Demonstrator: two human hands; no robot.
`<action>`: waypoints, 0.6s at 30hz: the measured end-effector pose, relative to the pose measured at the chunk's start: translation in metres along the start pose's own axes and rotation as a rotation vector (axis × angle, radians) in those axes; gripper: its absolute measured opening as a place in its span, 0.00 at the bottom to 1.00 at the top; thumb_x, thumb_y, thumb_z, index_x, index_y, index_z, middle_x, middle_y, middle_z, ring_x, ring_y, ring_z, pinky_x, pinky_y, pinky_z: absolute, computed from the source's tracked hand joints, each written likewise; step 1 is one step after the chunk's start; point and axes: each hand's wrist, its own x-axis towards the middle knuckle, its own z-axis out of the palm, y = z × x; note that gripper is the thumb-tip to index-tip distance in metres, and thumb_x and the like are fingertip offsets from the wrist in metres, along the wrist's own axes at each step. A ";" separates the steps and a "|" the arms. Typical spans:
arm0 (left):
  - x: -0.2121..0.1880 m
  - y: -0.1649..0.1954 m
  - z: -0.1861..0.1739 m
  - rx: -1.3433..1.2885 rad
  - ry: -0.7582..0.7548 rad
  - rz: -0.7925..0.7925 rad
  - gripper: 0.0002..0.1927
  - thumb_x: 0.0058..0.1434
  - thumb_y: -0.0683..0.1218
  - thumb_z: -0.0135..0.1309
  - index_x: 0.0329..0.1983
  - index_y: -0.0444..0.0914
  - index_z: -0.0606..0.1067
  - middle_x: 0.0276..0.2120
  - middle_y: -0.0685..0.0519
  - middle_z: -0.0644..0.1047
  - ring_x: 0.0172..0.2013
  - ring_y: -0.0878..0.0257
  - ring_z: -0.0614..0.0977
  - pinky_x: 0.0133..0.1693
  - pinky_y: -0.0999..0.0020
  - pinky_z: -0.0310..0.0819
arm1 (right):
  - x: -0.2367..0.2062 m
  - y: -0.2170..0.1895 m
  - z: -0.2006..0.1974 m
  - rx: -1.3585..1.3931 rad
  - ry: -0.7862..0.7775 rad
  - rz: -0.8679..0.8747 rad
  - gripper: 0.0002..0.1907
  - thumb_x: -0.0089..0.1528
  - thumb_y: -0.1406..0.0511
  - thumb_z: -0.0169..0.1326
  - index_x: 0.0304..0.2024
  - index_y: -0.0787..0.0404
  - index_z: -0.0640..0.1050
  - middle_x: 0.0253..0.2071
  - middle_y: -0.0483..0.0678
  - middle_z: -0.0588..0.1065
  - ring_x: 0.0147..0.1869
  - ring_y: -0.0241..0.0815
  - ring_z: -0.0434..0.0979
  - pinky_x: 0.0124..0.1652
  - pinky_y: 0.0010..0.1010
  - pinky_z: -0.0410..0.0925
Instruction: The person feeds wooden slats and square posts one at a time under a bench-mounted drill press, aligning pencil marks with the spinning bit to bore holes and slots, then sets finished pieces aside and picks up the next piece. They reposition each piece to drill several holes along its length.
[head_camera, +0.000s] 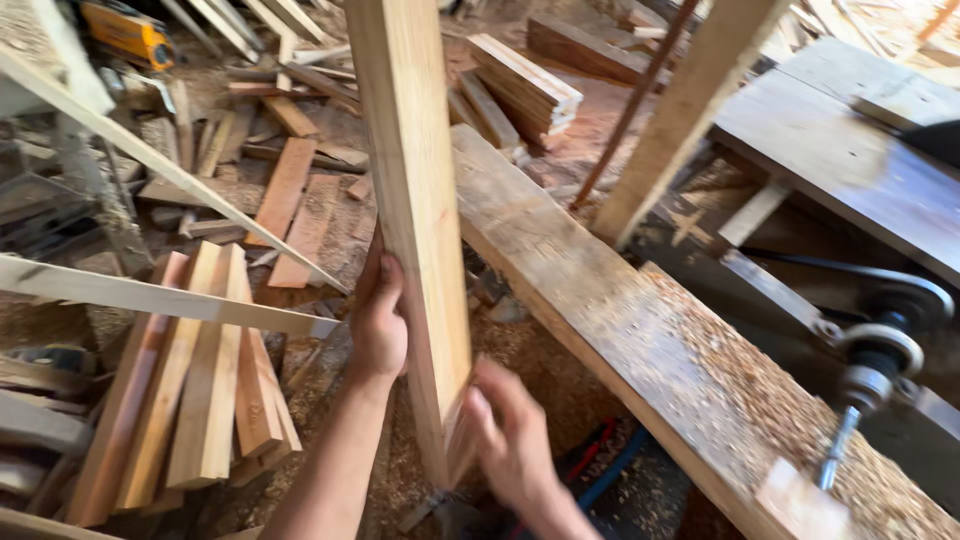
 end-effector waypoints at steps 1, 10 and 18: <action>0.005 -0.003 0.012 -0.163 -0.039 -0.018 0.38 0.74 0.62 0.36 0.78 0.34 0.51 0.64 0.37 0.65 0.62 0.50 0.69 0.63 0.51 0.66 | 0.005 -0.008 -0.013 0.063 -0.014 0.084 0.27 0.61 0.55 0.54 0.62 0.56 0.73 0.42 0.52 0.80 0.44 0.43 0.81 0.44 0.35 0.76; 0.036 -0.023 0.087 0.710 -0.003 0.219 0.38 0.73 0.68 0.30 0.81 0.51 0.43 0.81 0.49 0.43 0.80 0.45 0.44 0.76 0.41 0.40 | 0.042 -0.085 -0.138 -0.869 0.371 0.007 0.19 0.55 0.56 0.68 0.35 0.61 0.75 0.30 0.52 0.76 0.30 0.43 0.74 0.32 0.36 0.69; 0.017 -0.027 0.120 1.044 -0.190 -0.079 0.38 0.69 0.68 0.35 0.78 0.59 0.41 0.78 0.52 0.32 0.77 0.46 0.37 0.68 0.29 0.25 | 0.041 -0.064 -0.158 -0.952 0.244 0.049 0.19 0.55 0.56 0.65 0.40 0.59 0.76 0.38 0.52 0.77 0.39 0.49 0.79 0.38 0.42 0.72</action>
